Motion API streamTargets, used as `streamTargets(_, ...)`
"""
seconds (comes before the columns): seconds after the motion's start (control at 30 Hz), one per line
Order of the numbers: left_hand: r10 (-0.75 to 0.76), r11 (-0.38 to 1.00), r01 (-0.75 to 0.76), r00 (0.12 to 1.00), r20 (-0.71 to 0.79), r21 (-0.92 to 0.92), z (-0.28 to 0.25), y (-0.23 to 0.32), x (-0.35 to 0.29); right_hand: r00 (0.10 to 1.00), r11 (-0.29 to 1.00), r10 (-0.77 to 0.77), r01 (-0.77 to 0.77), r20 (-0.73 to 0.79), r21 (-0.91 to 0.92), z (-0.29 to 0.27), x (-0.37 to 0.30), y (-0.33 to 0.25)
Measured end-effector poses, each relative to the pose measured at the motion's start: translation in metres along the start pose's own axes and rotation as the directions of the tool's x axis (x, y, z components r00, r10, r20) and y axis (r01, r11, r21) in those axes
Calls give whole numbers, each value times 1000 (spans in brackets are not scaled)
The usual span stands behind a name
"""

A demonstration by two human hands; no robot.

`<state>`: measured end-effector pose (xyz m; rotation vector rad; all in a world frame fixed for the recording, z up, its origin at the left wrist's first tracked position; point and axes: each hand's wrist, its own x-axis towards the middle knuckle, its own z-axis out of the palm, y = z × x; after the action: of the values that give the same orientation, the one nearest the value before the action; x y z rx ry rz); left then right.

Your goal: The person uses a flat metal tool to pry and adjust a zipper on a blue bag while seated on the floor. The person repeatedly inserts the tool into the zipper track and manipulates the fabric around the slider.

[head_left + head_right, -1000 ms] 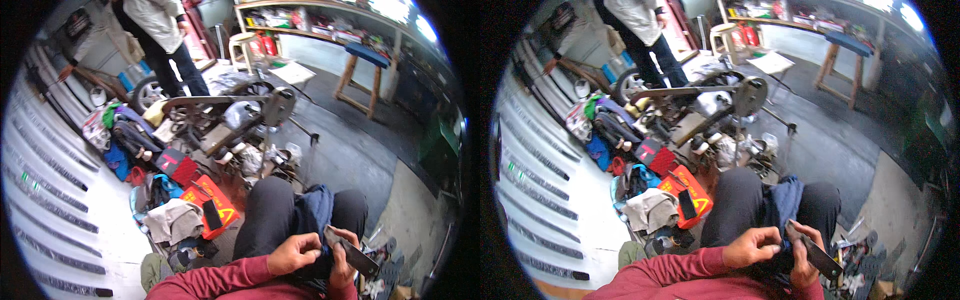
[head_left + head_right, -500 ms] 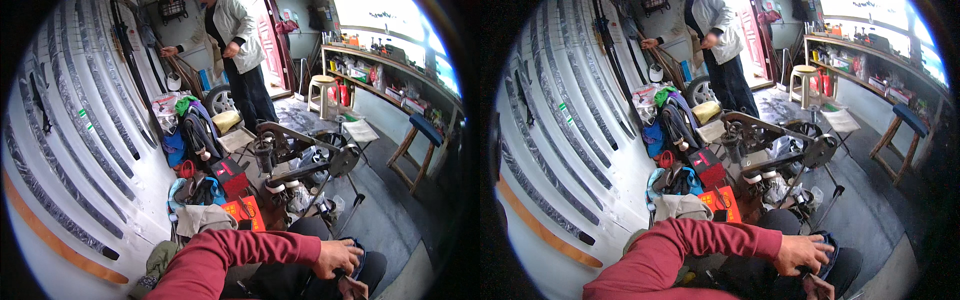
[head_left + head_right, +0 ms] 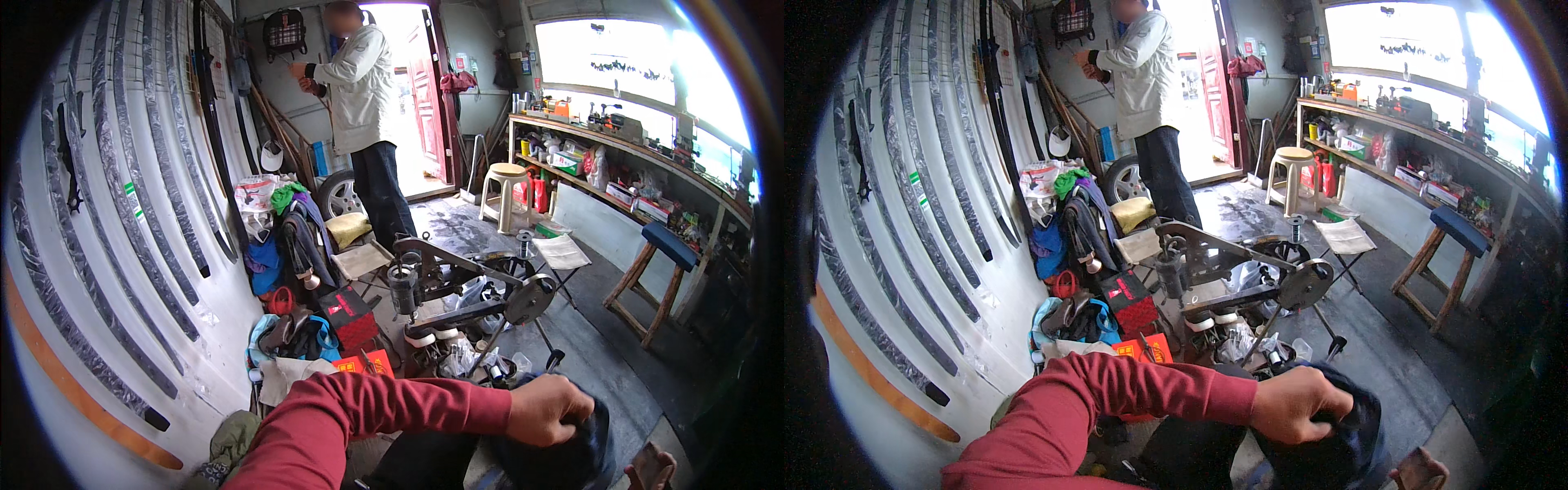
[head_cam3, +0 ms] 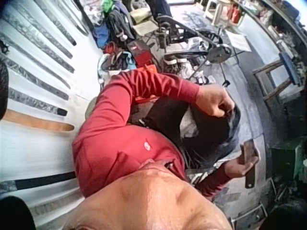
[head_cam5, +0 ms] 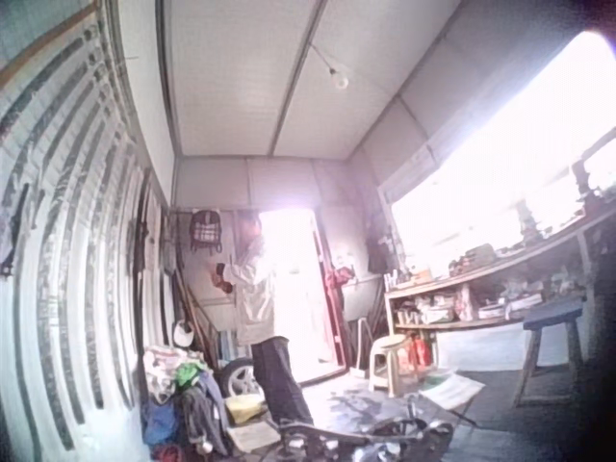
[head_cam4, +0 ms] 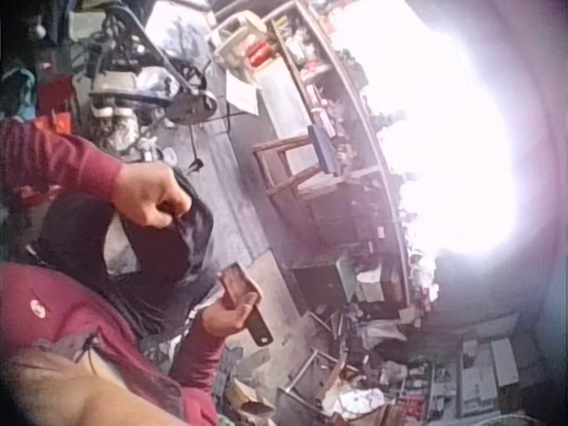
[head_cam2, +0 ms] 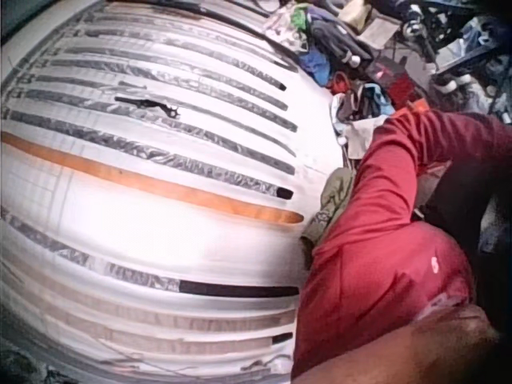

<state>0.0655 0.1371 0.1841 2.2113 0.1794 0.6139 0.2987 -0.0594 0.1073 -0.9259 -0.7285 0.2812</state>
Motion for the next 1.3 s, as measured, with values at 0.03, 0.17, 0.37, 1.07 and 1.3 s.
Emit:
streamTargets(0.03,-60,994,57,998,-29,-96,1,5,1,993,990,111,-107,-36,86,-3,1,-5)
streamTargets(0.17,-198,936,186,980,-13,-298,18,10,-9,958,956,287,-288,26,53,5,-5,-6)
streamTargets(0.37,-653,575,565,753,84,-591,82,-11,-59,573,573,730,-810,373,123,20,-33,29)
streamTargets(1.07,-778,-120,150,600,187,-981,145,-53,-49,223,452,881,-662,418,-598,51,30,44)
streamTargets(1.3,-681,-157,504,567,463,-849,94,-70,-42,138,372,923,-549,358,-748,75,41,49)
